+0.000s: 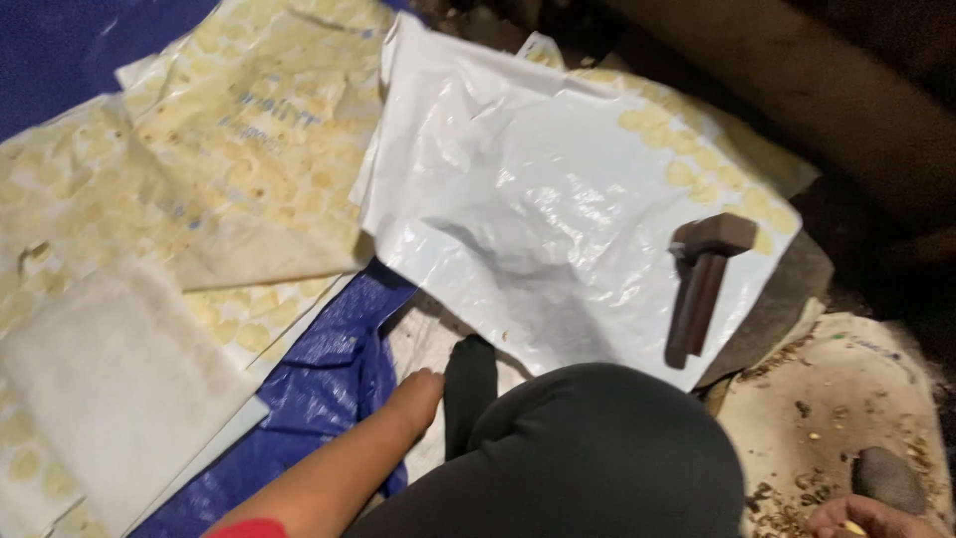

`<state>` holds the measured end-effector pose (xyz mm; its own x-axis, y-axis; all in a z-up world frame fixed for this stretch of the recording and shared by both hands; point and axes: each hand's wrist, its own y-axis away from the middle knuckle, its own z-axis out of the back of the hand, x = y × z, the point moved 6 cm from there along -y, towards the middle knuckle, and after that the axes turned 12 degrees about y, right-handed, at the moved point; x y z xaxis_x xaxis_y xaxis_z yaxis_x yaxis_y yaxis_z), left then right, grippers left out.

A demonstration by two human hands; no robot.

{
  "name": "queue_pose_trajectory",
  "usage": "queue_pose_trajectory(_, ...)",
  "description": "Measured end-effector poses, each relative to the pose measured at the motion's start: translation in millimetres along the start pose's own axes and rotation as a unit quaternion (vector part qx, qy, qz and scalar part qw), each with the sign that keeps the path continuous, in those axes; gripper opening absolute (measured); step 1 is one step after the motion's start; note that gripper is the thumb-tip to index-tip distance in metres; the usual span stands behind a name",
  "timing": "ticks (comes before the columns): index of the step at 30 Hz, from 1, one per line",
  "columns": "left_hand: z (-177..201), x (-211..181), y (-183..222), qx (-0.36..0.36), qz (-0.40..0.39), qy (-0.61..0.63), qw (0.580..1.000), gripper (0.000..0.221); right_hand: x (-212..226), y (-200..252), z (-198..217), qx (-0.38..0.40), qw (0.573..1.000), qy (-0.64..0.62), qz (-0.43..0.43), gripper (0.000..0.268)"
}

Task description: Process melinjo seeds by roasting, cracking shells with a stone, and flattening them with a mallet.

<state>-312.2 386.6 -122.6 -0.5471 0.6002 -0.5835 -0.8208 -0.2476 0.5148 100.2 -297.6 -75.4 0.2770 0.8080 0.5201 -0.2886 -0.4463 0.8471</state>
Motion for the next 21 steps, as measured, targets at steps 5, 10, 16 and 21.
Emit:
queue_pose_trajectory(5, 111.0, -83.5, -27.5, -0.128, 0.030, 0.293, 0.947, 0.029, 263.9, 135.3, -178.7, -0.212, 0.976, 0.027, -0.046, 0.029)
queue_pose_trajectory(10, 162.2, -282.9, -46.6, 0.149, 0.087, 0.569, 0.804, 0.040, 453.0, 125.1, -234.6, -0.274, 0.960, -0.026, 0.059, 0.016)
queue_pose_trajectory(16, 121.0, -300.7, -110.1, 0.380, 0.155, 0.694, 0.591, 0.051, 530.2, 38.2, -276.4, -0.369, 0.875, 0.212, 0.230, 0.012)
queue_pose_trajectory(21, 103.6, -280.6, -170.1, 0.269, 0.189, 0.768, 0.549, 0.015, 526.3, 2.2, -255.5, -0.356, 0.870, 0.210, 0.268, 0.026)
